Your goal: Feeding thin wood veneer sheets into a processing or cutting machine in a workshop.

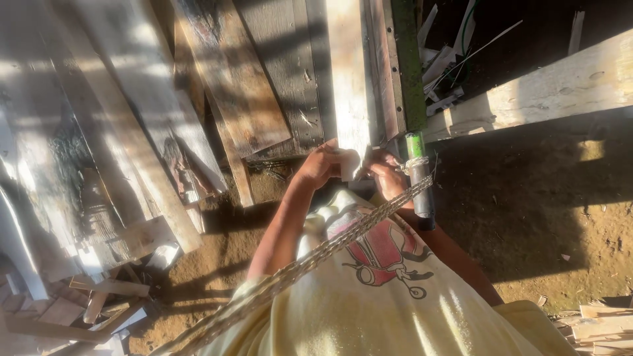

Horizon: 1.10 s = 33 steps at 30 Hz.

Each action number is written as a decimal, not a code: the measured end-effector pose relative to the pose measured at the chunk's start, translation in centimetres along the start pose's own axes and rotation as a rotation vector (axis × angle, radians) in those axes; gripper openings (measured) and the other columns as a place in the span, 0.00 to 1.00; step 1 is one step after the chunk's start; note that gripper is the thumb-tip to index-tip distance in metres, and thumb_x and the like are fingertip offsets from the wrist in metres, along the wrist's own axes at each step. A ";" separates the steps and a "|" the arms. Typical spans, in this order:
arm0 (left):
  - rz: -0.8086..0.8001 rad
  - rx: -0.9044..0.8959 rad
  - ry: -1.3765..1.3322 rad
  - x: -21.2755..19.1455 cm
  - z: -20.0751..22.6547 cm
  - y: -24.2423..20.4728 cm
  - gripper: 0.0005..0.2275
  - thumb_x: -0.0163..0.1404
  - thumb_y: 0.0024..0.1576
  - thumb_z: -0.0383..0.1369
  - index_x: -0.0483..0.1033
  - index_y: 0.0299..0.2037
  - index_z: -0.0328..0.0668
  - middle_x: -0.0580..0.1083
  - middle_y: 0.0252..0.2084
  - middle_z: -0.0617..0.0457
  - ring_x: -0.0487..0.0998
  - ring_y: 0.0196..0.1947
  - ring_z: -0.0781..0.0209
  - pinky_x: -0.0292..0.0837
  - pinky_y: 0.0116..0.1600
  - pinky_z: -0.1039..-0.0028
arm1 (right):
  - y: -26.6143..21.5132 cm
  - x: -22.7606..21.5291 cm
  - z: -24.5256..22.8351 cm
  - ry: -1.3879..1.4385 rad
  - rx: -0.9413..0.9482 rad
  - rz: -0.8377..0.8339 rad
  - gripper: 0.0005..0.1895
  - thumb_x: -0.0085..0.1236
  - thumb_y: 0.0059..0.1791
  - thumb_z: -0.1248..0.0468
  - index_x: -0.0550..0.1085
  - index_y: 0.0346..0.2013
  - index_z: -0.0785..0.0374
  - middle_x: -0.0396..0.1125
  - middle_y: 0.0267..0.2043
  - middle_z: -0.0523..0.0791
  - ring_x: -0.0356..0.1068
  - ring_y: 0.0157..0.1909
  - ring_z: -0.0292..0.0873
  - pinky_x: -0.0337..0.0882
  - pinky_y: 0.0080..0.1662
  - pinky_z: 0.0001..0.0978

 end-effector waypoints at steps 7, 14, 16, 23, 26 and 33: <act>0.304 0.082 0.415 3.0 3.6 -1.3 0.22 0.57 0.56 0.39 0.66 0.55 0.35 0.74 0.49 0.41 0.79 0.47 0.48 0.84 0.48 0.58 | -2.9 4.6 -4.8 -0.484 -0.255 0.135 0.11 0.59 0.51 0.69 0.73 0.47 0.70 0.73 0.41 0.48 0.71 0.41 0.42 0.72 0.46 0.34; 0.444 0.127 0.870 0.3 3.3 0.8 0.25 0.54 0.60 0.46 0.68 0.56 0.31 0.76 0.48 0.38 0.80 0.48 0.46 0.79 0.51 0.56 | -4.6 7.0 -4.3 -0.588 -0.319 -0.054 0.10 0.57 0.54 0.68 0.74 0.49 0.70 0.73 0.40 0.46 0.71 0.39 0.37 0.73 0.43 0.29; 0.396 0.141 0.777 -1.0 2.6 1.3 0.22 0.53 0.62 0.43 0.71 0.54 0.28 0.76 0.47 0.37 0.80 0.48 0.44 0.79 0.52 0.55 | -3.5 2.6 -2.7 -0.277 -0.394 -0.251 0.11 0.57 0.55 0.67 0.74 0.50 0.69 0.71 0.41 0.45 0.69 0.39 0.36 0.72 0.42 0.29; 0.160 0.073 -0.141 -2.5 1.6 0.0 0.14 0.49 0.61 0.29 0.71 0.54 0.28 0.76 0.50 0.39 0.78 0.50 0.46 0.76 0.56 0.54 | -5.2 -7.0 -3.1 -0.241 -0.050 0.220 0.12 0.61 0.56 0.61 0.74 0.47 0.67 0.72 0.41 0.47 0.68 0.36 0.39 0.68 0.34 0.28; 0.162 0.088 -0.145 -2.9 1.7 -0.2 0.13 0.48 0.61 0.27 0.69 0.54 0.29 0.75 0.52 0.39 0.77 0.52 0.46 0.76 0.56 0.55 | -8.7 -1.9 -9.5 -0.094 -0.059 0.297 0.14 0.59 0.50 0.58 0.75 0.45 0.65 0.74 0.40 0.47 0.73 0.36 0.43 0.71 0.31 0.29; 0.097 0.113 -0.155 -1.0 2.7 -0.2 0.15 0.44 0.63 0.27 0.66 0.59 0.29 0.74 0.56 0.38 0.76 0.55 0.47 0.76 0.58 0.57 | -7.6 -0.7 -7.9 -0.164 -0.349 -0.169 0.17 0.66 0.51 0.64 0.72 0.51 0.66 0.69 0.53 0.52 0.70 0.54 0.44 0.68 0.60 0.47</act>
Point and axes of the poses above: each hand's wrist, its own y-axis towards the middle knuckle, its own x-axis out of the palm, z = x × y, the point moved 8 cm from there along y, towards the middle knuckle
